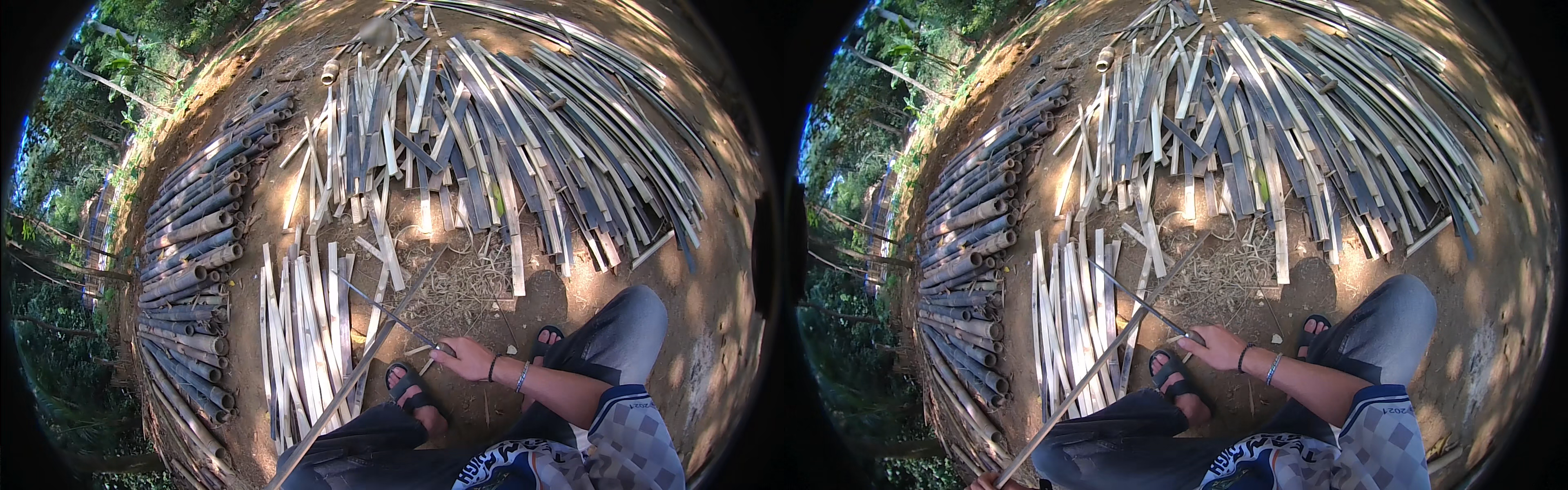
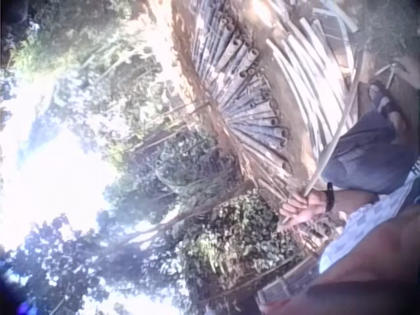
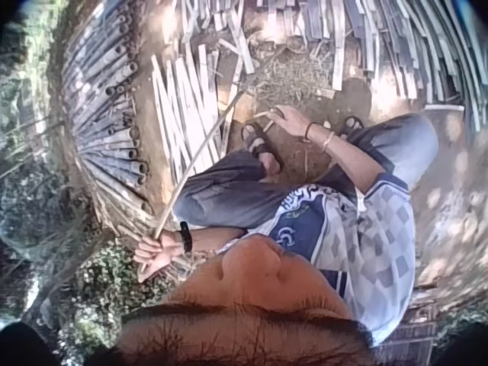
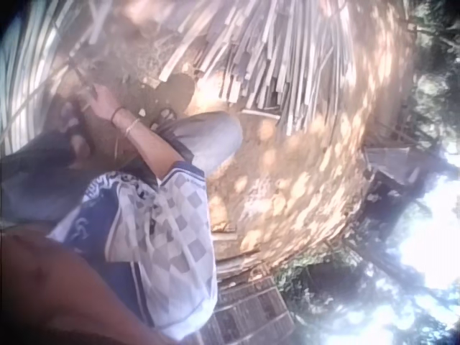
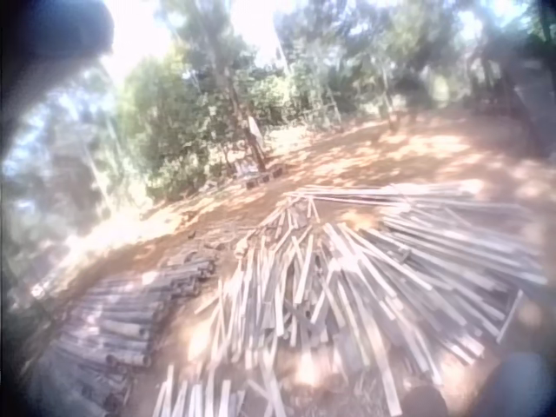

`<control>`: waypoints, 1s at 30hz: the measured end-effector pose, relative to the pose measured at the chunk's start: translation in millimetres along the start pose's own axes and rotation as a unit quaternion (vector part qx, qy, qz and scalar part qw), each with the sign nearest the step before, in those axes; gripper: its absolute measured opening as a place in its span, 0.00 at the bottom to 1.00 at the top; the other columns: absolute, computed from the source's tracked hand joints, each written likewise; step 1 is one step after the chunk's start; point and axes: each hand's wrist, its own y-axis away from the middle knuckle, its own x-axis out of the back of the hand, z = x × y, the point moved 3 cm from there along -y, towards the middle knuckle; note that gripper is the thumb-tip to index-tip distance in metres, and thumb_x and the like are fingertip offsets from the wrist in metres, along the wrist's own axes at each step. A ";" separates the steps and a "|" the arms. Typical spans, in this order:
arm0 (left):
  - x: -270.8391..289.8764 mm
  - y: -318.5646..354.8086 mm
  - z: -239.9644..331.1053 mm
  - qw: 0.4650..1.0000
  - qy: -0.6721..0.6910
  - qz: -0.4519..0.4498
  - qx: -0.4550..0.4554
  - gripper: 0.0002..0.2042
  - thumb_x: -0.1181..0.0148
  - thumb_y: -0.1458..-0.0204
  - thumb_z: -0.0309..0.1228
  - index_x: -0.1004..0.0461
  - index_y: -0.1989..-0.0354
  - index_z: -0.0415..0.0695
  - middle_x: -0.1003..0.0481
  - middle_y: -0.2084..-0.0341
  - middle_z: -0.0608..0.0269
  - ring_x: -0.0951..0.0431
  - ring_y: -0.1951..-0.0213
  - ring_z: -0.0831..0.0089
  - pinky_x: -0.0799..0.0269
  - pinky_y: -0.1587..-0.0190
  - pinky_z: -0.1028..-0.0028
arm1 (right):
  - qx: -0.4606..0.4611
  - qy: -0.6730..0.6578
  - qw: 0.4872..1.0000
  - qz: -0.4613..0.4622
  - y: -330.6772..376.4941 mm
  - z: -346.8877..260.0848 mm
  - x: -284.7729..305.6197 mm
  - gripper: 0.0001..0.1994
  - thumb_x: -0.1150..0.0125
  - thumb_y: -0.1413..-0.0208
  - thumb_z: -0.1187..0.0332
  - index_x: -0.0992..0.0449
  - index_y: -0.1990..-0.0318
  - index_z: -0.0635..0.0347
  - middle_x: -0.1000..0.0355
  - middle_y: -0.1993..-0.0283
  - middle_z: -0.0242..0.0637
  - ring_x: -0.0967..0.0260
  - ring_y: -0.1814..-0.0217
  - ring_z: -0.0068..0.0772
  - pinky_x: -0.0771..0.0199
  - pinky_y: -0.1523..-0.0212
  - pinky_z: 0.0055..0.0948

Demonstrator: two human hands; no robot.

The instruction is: The person shaves and smooths a length of bamboo using a knife while sitting on the ground outdoors.

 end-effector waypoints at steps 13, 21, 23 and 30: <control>11.1 -3.0 2.2 1.000 0.015 -0.011 0.011 0.31 0.60 0.46 0.64 0.42 0.85 0.48 0.45 0.91 0.70 0.47 0.90 0.79 0.48 0.85 0.79 | -0.049 -0.005 0.997 0.050 -14.1 35.9 9.9 0.23 0.51 0.40 0.49 0.31 0.74 0.64 0.35 0.83 0.39 0.39 0.80 0.33 0.36 0.74 0.36; -1.6 0.6 1.0 1.000 0.013 -0.014 0.002 0.31 0.61 0.46 0.64 0.42 0.85 0.47 0.43 0.90 0.70 0.48 0.90 0.79 0.48 0.85 0.79 | -0.029 -0.004 0.999 0.027 -7.4 40.7 5.9 0.24 0.52 0.40 0.49 0.32 0.75 0.63 0.35 0.83 0.38 0.38 0.80 0.33 0.36 0.74 0.37; -4.3 -0.9 -3.1 0.999 0.030 -0.037 0.010 0.31 0.62 0.46 0.64 0.42 0.85 0.48 0.43 0.90 0.70 0.47 0.91 0.79 0.48 0.85 0.79 | -0.058 0.006 0.994 0.089 -20.7 57.6 10.7 0.23 0.51 0.40 0.49 0.32 0.75 0.63 0.35 0.83 0.38 0.37 0.80 0.32 0.36 0.74 0.36; -29.4 8.1 -11.8 0.993 0.104 -0.043 -0.025 0.29 0.55 0.47 0.62 0.44 0.87 0.51 0.47 0.93 0.76 0.48 0.92 0.83 0.51 0.87 0.83 | -0.038 -0.015 0.999 0.034 -6.7 15.8 5.9 0.24 0.51 0.42 0.48 0.28 0.68 0.65 0.31 0.78 0.50 0.31 0.73 0.51 0.33 0.69 0.43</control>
